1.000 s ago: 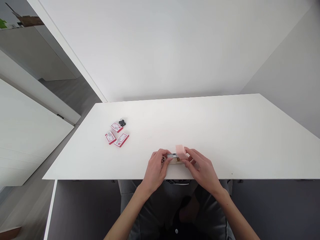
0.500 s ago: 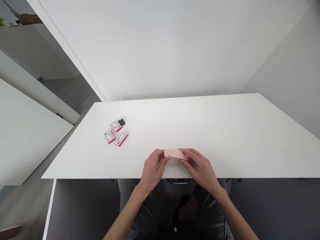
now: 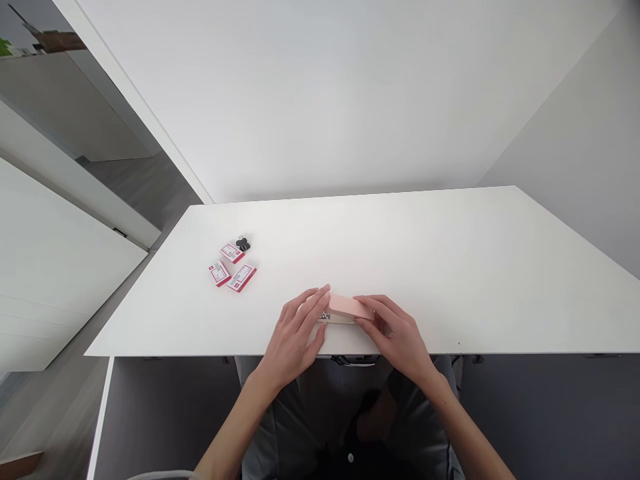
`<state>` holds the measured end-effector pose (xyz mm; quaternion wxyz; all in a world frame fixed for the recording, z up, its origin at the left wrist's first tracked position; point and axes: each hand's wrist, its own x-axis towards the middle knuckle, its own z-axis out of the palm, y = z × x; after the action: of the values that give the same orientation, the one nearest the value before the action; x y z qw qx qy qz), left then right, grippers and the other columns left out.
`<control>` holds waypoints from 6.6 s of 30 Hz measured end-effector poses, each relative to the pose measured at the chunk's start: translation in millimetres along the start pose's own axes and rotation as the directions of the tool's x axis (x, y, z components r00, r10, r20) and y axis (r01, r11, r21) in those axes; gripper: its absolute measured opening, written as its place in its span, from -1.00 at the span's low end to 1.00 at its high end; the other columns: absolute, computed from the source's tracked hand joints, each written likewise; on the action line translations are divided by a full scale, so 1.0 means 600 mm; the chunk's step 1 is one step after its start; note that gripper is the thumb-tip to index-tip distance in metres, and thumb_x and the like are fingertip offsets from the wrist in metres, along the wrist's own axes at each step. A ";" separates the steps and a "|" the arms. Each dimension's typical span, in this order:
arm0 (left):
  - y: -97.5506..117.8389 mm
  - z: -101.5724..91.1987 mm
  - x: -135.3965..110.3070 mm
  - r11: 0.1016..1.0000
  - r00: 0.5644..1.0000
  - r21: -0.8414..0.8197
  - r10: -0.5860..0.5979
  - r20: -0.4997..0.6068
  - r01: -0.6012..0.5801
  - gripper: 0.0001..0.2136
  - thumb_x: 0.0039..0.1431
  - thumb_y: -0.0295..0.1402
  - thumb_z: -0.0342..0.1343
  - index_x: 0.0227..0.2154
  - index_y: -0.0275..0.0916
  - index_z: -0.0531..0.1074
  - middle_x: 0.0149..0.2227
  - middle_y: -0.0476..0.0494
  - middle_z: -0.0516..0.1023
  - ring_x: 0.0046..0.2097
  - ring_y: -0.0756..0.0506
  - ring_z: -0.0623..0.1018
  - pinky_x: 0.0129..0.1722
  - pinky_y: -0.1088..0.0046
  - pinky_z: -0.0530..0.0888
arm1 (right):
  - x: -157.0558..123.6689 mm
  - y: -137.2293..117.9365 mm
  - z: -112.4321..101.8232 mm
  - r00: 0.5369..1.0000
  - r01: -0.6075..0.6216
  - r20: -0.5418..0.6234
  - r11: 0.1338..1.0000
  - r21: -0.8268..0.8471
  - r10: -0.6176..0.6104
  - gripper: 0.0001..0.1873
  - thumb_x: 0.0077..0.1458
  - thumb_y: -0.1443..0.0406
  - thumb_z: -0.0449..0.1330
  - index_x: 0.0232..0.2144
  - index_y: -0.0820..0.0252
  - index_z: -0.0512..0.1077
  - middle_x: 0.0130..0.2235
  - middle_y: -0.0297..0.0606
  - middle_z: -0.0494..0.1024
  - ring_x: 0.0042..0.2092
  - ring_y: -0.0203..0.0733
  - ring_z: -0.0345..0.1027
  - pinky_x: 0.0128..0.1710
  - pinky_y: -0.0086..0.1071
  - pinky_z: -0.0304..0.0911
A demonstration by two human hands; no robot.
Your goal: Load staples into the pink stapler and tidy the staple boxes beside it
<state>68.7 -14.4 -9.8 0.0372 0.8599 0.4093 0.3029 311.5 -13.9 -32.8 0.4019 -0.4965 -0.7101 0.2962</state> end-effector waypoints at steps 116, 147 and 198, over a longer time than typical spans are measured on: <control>-0.074 0.056 0.116 0.956 0.938 -0.209 -0.133 0.321 0.207 -0.19 0.27 0.00 0.21 0.46 0.06 -0.06 0.44 -0.21 0.19 0.30 -0.28 0.37 0.33 0.00 0.25 | 0.059 -0.017 0.028 0.857 -0.403 -0.256 0.891 0.212 0.448 -0.53 0.22 -0.15 0.20 -0.21 0.10 0.36 -0.28 -0.32 0.52 -0.54 -0.25 0.41 -0.42 -0.30 0.33; -0.271 -0.177 -0.042 0.606 0.594 -0.033 -0.787 -0.166 0.794 -0.14 0.12 0.07 0.24 0.40 -0.08 0.05 0.28 -0.23 0.44 0.25 -0.34 0.46 0.24 0.01 0.40 | 0.039 -0.014 0.024 0.854 -0.348 -0.265 0.870 0.348 0.448 -0.62 0.26 -0.07 0.19 -0.21 0.09 0.32 -0.24 -0.31 0.49 -0.52 -0.32 0.32 -0.57 -0.40 0.17; -0.057 0.013 0.163 0.895 0.881 -0.255 -0.244 0.405 0.365 -0.18 0.11 -0.06 0.35 0.38 -0.02 0.13 0.23 -0.20 0.47 0.26 -0.30 0.45 0.27 0.04 0.38 | 0.046 -0.008 0.026 0.868 -0.306 -0.276 0.883 0.356 0.412 -0.66 0.31 -0.04 0.12 -0.19 0.09 0.33 -0.27 -0.31 0.52 -0.52 -0.31 0.33 -0.52 -0.39 0.22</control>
<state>96.8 80.4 21.0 0.3005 0.8065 0.4715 0.1923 291.0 10.4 -29.1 0.5273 -0.5980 -0.4693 0.3797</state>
